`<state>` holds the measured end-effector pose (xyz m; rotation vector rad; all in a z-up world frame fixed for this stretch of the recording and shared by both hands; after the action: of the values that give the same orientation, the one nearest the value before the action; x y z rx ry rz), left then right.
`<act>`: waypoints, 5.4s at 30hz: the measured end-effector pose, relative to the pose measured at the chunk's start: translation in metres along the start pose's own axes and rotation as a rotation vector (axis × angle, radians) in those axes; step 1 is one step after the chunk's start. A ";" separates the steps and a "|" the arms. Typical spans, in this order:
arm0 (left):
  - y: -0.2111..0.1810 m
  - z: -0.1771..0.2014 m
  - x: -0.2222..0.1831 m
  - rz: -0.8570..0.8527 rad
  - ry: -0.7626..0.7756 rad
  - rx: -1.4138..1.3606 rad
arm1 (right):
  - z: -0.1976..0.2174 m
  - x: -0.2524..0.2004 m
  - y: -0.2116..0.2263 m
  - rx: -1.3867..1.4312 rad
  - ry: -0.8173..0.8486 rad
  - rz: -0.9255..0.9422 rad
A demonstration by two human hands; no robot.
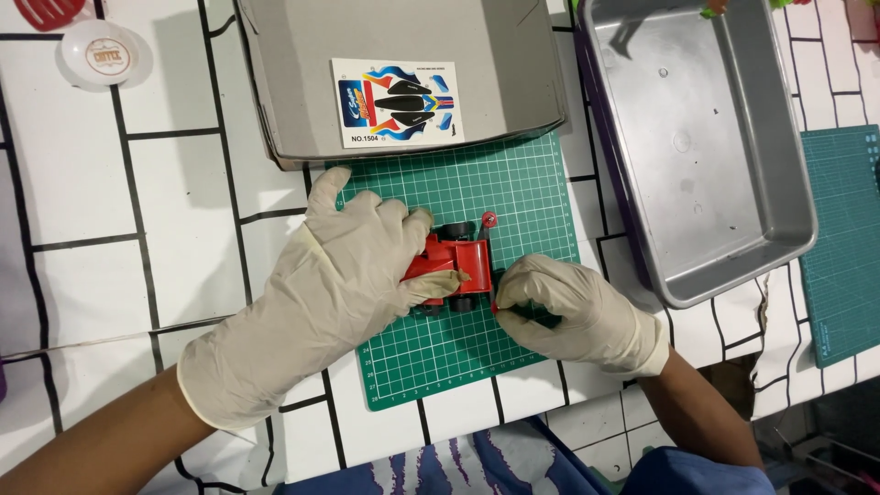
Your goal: Assembling a red toy car by attaching the body shell to the chassis and adjusting components with a small tool.
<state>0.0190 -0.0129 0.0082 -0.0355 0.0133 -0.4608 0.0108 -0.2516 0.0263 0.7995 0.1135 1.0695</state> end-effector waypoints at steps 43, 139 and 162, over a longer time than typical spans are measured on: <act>0.001 -0.003 -0.001 0.002 -0.029 -0.042 | 0.082 -0.069 0.010 -0.038 -0.377 -0.249; -0.030 0.003 -0.047 -0.445 -0.687 -0.182 | -0.003 0.048 -0.057 0.423 -0.405 -0.323; -0.030 0.005 -0.047 -0.428 -0.693 -0.164 | -0.002 0.053 -0.052 0.373 -0.382 -0.319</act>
<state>-0.0359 -0.0190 0.0142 -0.3627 -0.6483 -0.8549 0.0751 -0.2197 0.0072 1.2626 0.1125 0.5863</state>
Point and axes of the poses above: each hand's wrist, its own x-axis towards the middle knuckle, its own z-axis out of the back of the hand, y = z × x, the point moved 2 cm from there along x, towards the middle knuckle, and after that the axes turned 4 degrees about z, right-handed, at the moved point
